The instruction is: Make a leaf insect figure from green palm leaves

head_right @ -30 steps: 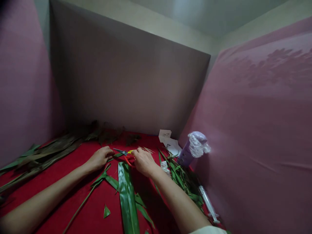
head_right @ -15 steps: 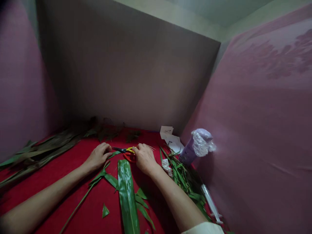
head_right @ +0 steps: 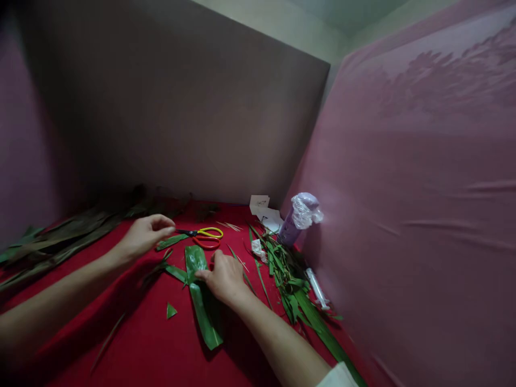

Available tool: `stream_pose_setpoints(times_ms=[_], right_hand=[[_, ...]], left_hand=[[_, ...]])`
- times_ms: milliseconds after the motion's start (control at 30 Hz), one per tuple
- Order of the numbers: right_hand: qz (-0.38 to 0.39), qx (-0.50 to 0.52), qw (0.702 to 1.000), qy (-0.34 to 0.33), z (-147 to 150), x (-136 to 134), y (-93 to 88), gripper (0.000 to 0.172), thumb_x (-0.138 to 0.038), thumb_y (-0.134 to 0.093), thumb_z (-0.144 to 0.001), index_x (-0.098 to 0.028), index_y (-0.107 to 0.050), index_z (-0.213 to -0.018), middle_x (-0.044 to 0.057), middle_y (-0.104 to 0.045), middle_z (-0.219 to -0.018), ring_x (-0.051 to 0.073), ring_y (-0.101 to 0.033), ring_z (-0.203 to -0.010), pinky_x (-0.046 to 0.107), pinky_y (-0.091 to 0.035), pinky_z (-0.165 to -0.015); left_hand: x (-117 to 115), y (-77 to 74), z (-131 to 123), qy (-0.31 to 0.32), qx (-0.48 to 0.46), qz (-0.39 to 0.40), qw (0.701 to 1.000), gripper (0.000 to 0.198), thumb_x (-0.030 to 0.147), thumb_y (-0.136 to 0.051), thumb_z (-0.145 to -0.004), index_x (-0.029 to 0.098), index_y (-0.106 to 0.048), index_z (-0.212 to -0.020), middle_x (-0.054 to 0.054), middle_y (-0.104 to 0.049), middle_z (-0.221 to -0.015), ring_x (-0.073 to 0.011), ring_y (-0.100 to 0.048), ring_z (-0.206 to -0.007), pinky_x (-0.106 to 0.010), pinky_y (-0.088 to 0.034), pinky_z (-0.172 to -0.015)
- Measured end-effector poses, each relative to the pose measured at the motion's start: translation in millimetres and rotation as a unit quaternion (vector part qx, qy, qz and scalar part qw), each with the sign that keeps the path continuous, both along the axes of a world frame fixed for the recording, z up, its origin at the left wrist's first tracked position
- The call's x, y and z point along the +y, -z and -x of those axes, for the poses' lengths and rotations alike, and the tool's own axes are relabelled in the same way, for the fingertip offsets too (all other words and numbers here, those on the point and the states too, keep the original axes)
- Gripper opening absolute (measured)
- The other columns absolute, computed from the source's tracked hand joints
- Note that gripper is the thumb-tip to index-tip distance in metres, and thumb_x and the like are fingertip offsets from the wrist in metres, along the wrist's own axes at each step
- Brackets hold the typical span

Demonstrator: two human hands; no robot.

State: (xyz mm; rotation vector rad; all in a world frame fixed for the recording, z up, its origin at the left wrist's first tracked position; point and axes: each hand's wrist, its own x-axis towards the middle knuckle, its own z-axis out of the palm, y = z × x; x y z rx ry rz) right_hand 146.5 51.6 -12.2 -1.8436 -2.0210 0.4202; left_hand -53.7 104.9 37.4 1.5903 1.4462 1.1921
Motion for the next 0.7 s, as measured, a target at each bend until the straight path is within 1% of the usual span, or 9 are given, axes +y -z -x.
stream_pose_setpoints(times_ms=[67, 133, 200, 267, 333, 400, 467, 533, 700], right_hand=[[-0.004, 0.061, 0.998, 0.027, 6, -2, 4.2, 0.038, -0.041, -0.071, -0.064, -0.018, -0.059, -0.091, 0.008, -0.067, -0.084, 0.027, -0.060, -0.085, 0.033, -0.038, -0.071], [0.001, 0.139, 0.990, 0.033, 8, -3, 9.1, 0.035, -0.030, -0.075, -0.057, -0.019, -0.060, -0.086, 0.006, -0.066, -0.078, 0.026, -0.059, -0.083, 0.033, -0.037, -0.071], [0.016, 0.201, 0.979, 0.022, 7, -2, 13.6, 0.030, -0.023, -0.077, -0.053, -0.019, -0.060, -0.078, 0.002, -0.064, -0.069, 0.022, -0.059, -0.075, 0.030, -0.038, -0.067], [0.036, 0.260, 0.965, 0.004, 5, 0, 16.0, 0.023, -0.022, -0.075, -0.054, -0.018, -0.058, -0.069, -0.002, -0.060, -0.060, 0.016, -0.056, -0.062, 0.026, -0.038, -0.059], [0.054, 0.331, 0.942, -0.017, 4, 1, 15.3, 0.017, -0.024, -0.070, -0.059, -0.018, -0.055, -0.063, -0.004, -0.055, -0.054, 0.012, -0.051, -0.053, 0.022, -0.037, -0.051], [0.059, 0.397, 0.915, -0.036, 2, 1, 11.8, 0.018, -0.028, -0.065, -0.063, -0.017, -0.051, -0.061, -0.005, -0.052, -0.053, 0.009, -0.046, -0.048, 0.021, -0.035, -0.047], [0.052, 0.452, 0.889, -0.049, 0, 1, 7.1, 0.021, -0.033, -0.063, -0.064, -0.018, -0.049, -0.063, -0.005, -0.050, -0.054, 0.009, -0.044, -0.047, 0.020, -0.034, -0.046], [0.039, 0.495, 0.866, -0.055, -3, 1, 2.8, 0.024, -0.037, -0.063, -0.064, -0.018, -0.048, -0.065, -0.005, -0.049, -0.055, 0.009, -0.042, -0.047, 0.020, -0.034, -0.045], [0.024, 0.554, 0.830, -0.055, -9, -2, -5.7, 0.028, -0.039, -0.067, -0.063, -0.019, -0.048, -0.065, -0.006, -0.048, -0.054, 0.008, -0.039, -0.047, 0.019, -0.032, -0.045]], left_hand=[[-26, 2.4, -15, 0.047, -0.028, 0.059, 0.997, 0.022, 0.033, -0.067, -0.054, 0.017, -0.059, -0.066, 0.002, -0.058, -0.054, -0.0156, -0.054, -0.049, -0.025, -0.039, -0.045], [-52, 10.6, -27, 0.076, -0.050, 0.112, 0.990, 0.025, 0.033, -0.069, -0.053, 0.016, -0.057, -0.067, 0.000, -0.059, -0.054, -0.0160, -0.055, -0.046, -0.024, -0.038, -0.039], [-72, 20.8, -34, 0.074, -0.067, 0.143, 0.985, 0.028, 0.035, -0.068, -0.055, 0.016, -0.055, -0.071, 0.002, -0.056, -0.052, -0.0160, -0.054, -0.043, -0.024, -0.037, -0.037], [-83, 29.6, -38, 0.050, -0.080, 0.152, 0.984, 0.033, 0.036, -0.067, -0.057, 0.016, -0.052, -0.079, 0.003, -0.055, -0.053, -0.0160, -0.053, -0.046, -0.024, -0.037, -0.037], [-87, 34.8, -40, 0.009, -0.089, 0.143, 0.986, 0.042, 0.039, -0.067, -0.058, 0.015, -0.049, -0.088, 0.001, -0.056, -0.062, -0.0162, -0.055, -0.052, -0.024, -0.038, -0.040], [-86, 35.9, -43, -0.022, -0.099, 0.133, 0.986, 0.050, 0.042, -0.067, -0.060, 0.014, -0.046, -0.096, -0.001, -0.057, -0.072, -0.0174, -0.057, -0.061, -0.024, -0.039, -0.044], [-83, 33.7, -47, -0.026, -0.111, 0.129, 0.985, 0.054, 0.044, -0.067, -0.060, 0.014, -0.046, -0.100, -0.004, -0.059, -0.077, -0.0187, -0.059, -0.068, -0.024, -0.041, -0.048], [-81, 29.9, -53, 0.001, -0.121, 0.133, 0.984, 0.050, 0.043, -0.069, -0.060, 0.013, -0.051, -0.096, -0.004, -0.061, -0.076, -0.0187, -0.059, -0.068, -0.024, -0.042, -0.050], [-78, 27.6, -62, 0.101, -0.169, 0.151, 0.969, 0.023, 0.034, -0.068, -0.064, 0.014, -0.061, -0.072, 0.000, -0.061, -0.061, -0.0121, -0.054, -0.052, -0.020, -0.037, -0.044]])
